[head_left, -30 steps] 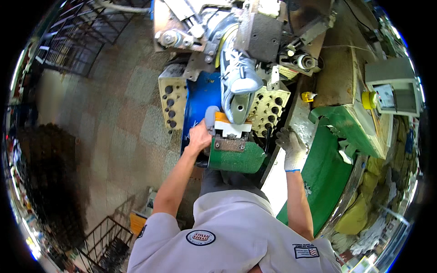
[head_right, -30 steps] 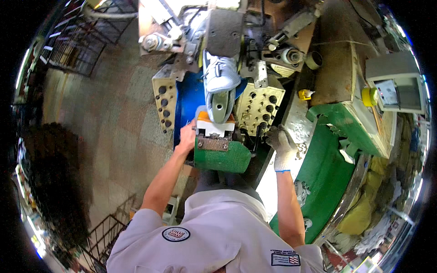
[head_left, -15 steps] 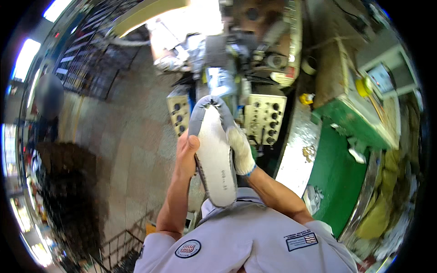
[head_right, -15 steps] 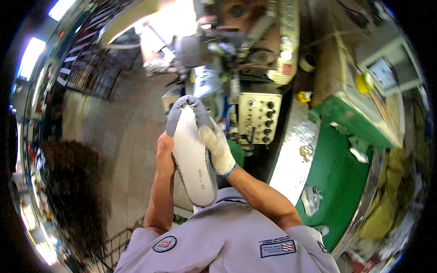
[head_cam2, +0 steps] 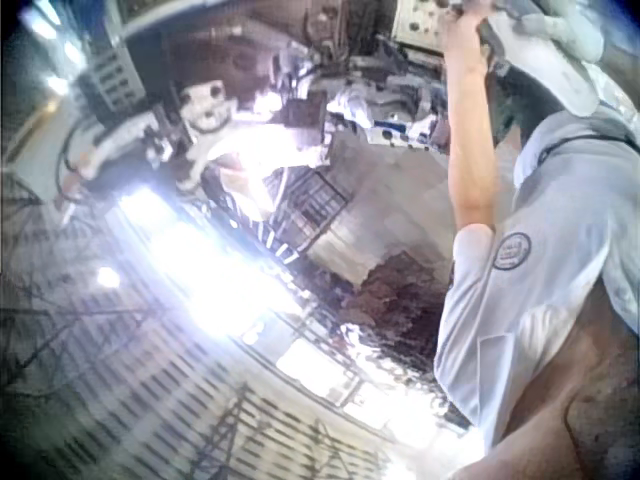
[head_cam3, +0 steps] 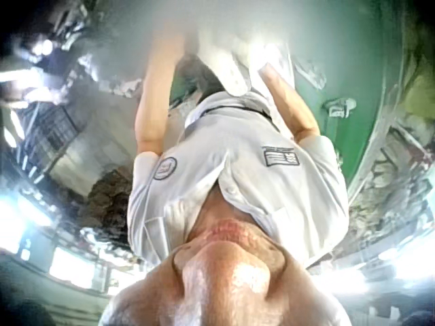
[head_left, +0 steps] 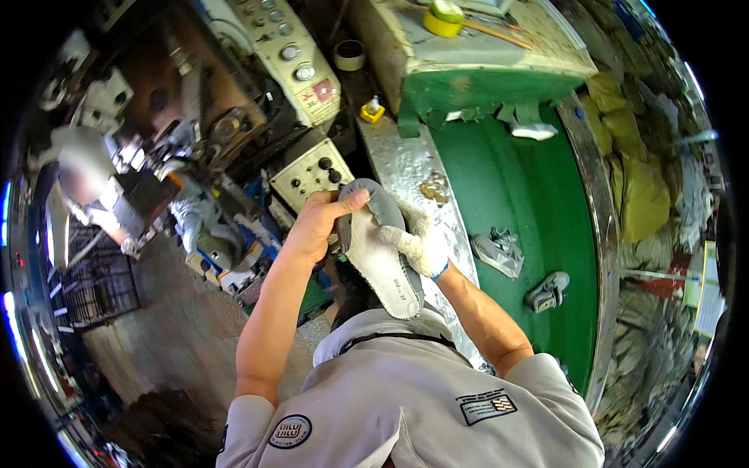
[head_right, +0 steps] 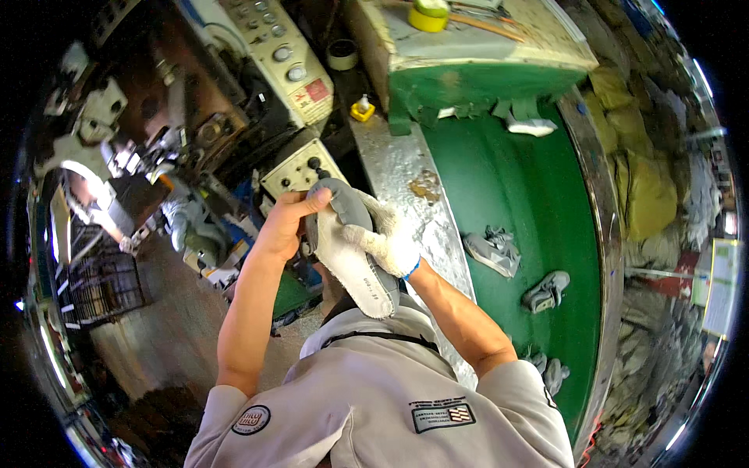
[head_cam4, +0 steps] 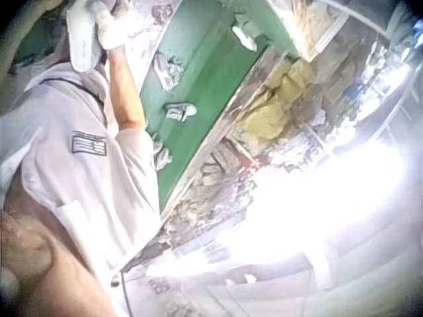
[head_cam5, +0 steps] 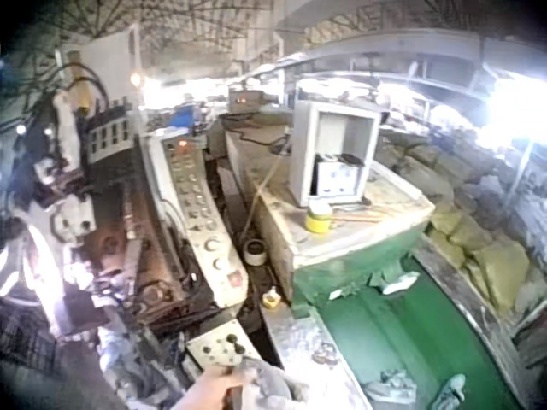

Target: The person takes a shoe upper from a conveyor belt, places it into a lasting machine, operates the machine with a control panel, and then takes an apple from a nearby surface.

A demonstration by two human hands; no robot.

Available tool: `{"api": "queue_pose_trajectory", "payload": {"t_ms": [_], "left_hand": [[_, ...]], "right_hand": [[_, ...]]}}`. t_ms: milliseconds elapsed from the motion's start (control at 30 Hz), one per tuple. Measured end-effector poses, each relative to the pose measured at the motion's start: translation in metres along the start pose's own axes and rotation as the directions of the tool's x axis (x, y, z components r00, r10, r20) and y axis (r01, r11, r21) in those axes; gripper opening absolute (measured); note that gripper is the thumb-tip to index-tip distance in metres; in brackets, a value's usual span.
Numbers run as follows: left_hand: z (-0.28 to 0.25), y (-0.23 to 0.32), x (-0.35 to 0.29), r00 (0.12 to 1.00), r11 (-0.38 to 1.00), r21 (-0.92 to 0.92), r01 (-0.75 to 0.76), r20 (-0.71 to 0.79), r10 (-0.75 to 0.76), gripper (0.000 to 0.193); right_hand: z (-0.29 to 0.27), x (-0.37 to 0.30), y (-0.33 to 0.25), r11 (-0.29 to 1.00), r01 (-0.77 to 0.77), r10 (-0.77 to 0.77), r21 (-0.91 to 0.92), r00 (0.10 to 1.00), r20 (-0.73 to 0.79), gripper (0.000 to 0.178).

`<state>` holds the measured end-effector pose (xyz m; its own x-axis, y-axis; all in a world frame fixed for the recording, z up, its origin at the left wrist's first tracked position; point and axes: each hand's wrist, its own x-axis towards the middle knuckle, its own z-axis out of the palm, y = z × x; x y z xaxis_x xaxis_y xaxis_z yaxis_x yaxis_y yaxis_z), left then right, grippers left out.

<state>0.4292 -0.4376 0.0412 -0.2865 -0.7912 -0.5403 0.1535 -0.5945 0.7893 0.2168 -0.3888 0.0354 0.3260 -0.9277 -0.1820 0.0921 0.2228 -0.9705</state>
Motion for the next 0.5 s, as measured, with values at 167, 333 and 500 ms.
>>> {"api": "queue_pose_trajectory", "payload": {"t_ms": [167, 333, 500], "left_hand": [[0.050, -0.016, 0.036, 0.985, 0.993, -0.045, 0.108, 0.141, -0.101, 0.038], [0.102, -0.024, 0.066, 0.966, 0.988, 0.091, 0.121, 0.219, -0.138, 0.039], [0.148, -0.044, 0.101, 0.938, 0.980, 0.184, 0.073, 0.321, -0.131, 0.036]], "right_hand": [[-0.048, -0.028, 0.019, 0.999, 0.047, -0.048, -0.008, 0.987, -0.154, 0.083], [-0.097, -0.046, 0.044, 0.997, 0.075, -0.074, -0.002, 0.966, -0.249, 0.082], [-0.140, -0.066, 0.042, 0.999, 0.031, -0.042, -0.039, 0.949, -0.312, 0.079]]}}
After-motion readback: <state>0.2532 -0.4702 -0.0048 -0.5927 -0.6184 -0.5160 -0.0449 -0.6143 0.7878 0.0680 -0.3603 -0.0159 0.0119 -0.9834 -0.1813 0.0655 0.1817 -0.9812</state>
